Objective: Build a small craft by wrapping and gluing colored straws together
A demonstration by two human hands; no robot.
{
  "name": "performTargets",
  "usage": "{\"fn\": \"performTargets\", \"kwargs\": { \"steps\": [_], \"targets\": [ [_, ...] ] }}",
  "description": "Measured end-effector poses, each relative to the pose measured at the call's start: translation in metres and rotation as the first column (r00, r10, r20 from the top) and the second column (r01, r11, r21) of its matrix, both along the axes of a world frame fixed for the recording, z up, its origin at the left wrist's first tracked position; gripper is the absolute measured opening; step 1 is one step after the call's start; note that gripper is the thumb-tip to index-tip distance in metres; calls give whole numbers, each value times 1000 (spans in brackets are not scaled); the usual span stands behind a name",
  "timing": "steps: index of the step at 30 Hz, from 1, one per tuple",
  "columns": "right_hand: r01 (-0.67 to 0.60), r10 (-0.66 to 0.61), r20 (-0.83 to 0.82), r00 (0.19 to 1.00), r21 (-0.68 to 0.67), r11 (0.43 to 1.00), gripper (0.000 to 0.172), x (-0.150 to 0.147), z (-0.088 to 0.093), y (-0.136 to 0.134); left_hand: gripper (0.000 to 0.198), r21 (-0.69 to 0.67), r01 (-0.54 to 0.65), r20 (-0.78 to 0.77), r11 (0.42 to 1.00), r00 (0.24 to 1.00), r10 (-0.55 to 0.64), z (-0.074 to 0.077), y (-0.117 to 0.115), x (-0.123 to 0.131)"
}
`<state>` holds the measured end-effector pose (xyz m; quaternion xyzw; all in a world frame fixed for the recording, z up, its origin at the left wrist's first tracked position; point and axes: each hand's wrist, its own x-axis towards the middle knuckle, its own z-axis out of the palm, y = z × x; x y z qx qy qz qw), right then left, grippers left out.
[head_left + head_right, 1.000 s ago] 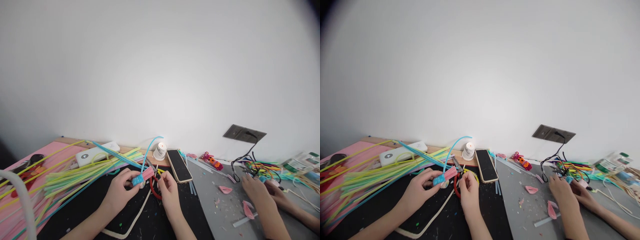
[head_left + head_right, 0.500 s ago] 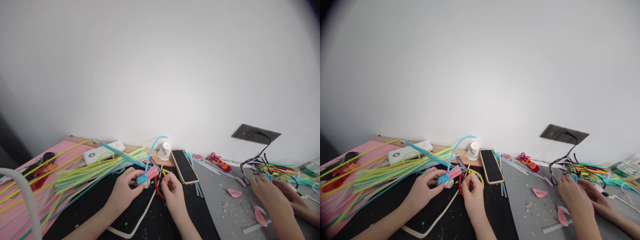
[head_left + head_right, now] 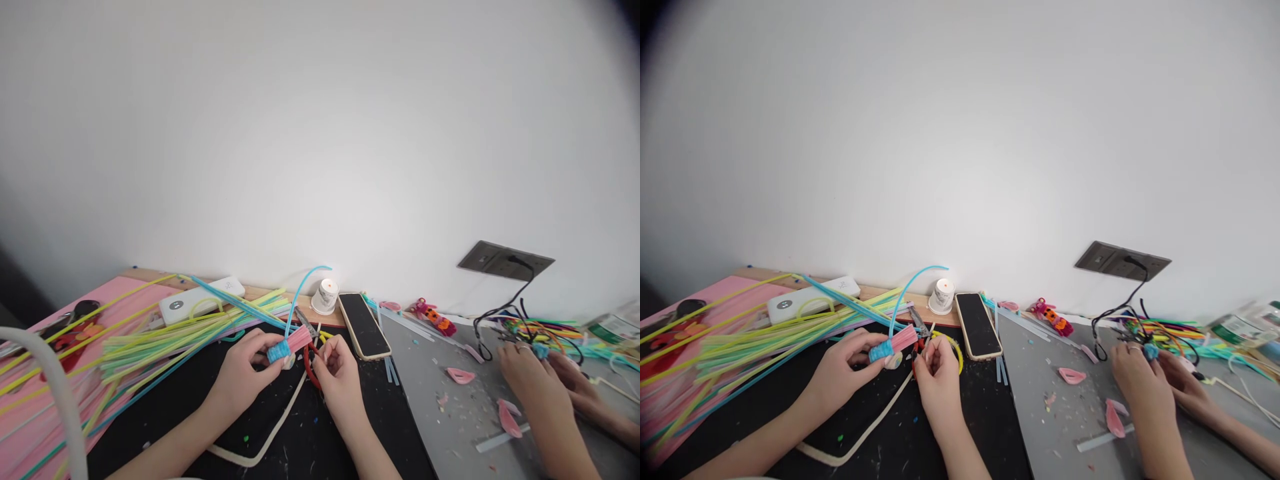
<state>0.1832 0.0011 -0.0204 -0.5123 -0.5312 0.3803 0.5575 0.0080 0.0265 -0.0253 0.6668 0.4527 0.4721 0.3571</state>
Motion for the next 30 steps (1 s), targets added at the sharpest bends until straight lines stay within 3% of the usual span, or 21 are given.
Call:
{"fn": "performTargets", "kwargs": {
  "steps": [7, 17, 30],
  "targets": [
    [-44, 44, -69, 997, 0, 999, 23, 2, 0, -3, 18, 8, -14, -24, 1000, 1000, 14, 2, -1, 0],
    [-66, 64, 57, 996, 20, 998, 22, 3, -3, -1, 21, -18, 8, 0, 1000, 1000, -8, -3, 1, 0],
    [-81, 80, 145, 986, 6, 997, 28, 4, -7, -1, 17, 4, 9, 7, 1000, 1000, -9, 3, -1, 1]
  ]
}}
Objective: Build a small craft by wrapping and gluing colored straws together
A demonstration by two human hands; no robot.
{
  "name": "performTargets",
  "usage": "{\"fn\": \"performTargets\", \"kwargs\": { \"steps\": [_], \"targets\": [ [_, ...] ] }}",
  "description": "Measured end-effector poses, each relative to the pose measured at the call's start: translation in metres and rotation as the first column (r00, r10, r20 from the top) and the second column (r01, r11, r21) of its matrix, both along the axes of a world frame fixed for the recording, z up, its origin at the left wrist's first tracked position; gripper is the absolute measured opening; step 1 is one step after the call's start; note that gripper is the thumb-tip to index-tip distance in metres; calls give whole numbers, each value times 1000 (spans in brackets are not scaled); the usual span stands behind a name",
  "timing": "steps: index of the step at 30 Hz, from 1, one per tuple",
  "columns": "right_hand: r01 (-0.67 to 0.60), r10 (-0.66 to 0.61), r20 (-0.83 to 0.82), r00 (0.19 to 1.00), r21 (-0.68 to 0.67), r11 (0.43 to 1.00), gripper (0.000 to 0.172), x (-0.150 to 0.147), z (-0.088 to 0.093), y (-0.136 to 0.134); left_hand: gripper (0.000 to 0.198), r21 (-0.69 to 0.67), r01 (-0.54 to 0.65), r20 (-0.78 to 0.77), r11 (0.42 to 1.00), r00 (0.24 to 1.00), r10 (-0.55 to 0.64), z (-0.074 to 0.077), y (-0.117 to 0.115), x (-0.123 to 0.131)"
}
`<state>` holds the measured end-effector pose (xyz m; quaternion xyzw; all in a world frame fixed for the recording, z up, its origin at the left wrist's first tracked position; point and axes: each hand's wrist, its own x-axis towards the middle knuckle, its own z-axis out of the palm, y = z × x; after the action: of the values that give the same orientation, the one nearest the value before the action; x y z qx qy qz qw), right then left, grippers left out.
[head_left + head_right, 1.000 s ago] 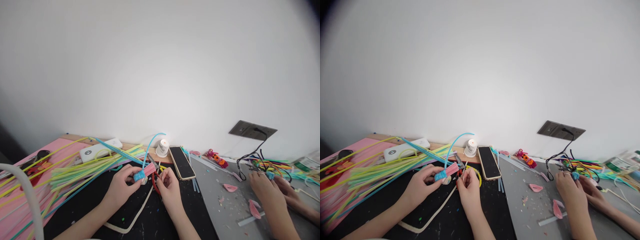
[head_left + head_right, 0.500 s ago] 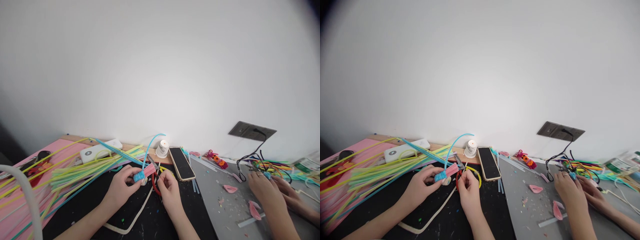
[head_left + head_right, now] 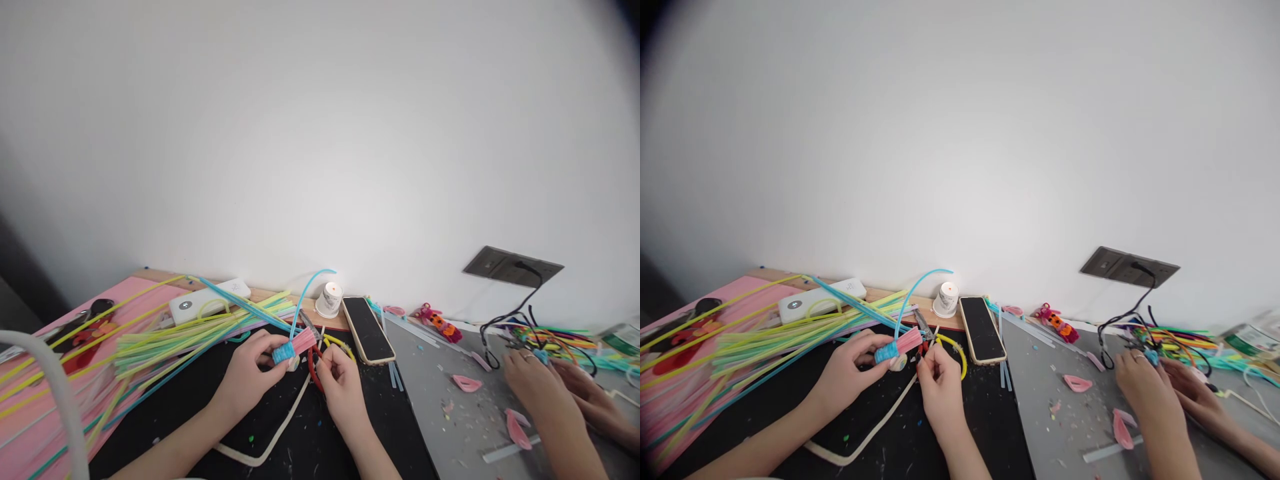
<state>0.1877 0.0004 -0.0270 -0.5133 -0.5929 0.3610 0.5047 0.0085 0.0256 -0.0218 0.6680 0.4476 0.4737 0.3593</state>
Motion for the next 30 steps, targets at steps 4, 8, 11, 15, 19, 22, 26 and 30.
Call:
{"fn": "performTargets", "kwargs": {
  "steps": [4, 8, 11, 15, 19, 22, 26, 30],
  "targets": [
    [34, -34, 9, 999, 10, 999, 35, 1, -3, 1, 18, -2, 6, -18, 1000, 1000, -6, 1, 0, -1],
    [29, -29, -62, 998, 6, 1000, 30, -1, -3, 2, 19, 10, 5, -25, 1000, 1000, -5, -2, 0, -1],
    [8, -8, -124, 992, -1, 1000, 17, -3, 1, 0, 18, 12, 6, -19, 1000, 1000, -5, -3, 0, -1],
    [7, -8, -156, 988, -8, 1000, 10, -4, 7, -2, 17, 11, 5, -34, 1000, 999, -4, -2, 0, -1],
    [-14, 12, -131, 991, -12, 1000, 14, -2, 8, -2, 17, 18, 19, -40, 1000, 999, -19, -1, -2, -1],
    [-20, 21, -85, 996, 8, 1000, 18, -1, 6, -1, 18, 24, 30, -27, 999, 999, -29, -1, -2, -1],
    [1, 0, -29, 1000, 33, 999, 24, 1, 6, 0, 18, 26, 23, -22, 999, 1000, -22, -2, -1, -1],
    [16, -18, 32, 999, 63, 998, 29, 2, 6, 1, 17, 35, 18, -27, 999, 999, -17, -2, 0, -1]
  ]
}}
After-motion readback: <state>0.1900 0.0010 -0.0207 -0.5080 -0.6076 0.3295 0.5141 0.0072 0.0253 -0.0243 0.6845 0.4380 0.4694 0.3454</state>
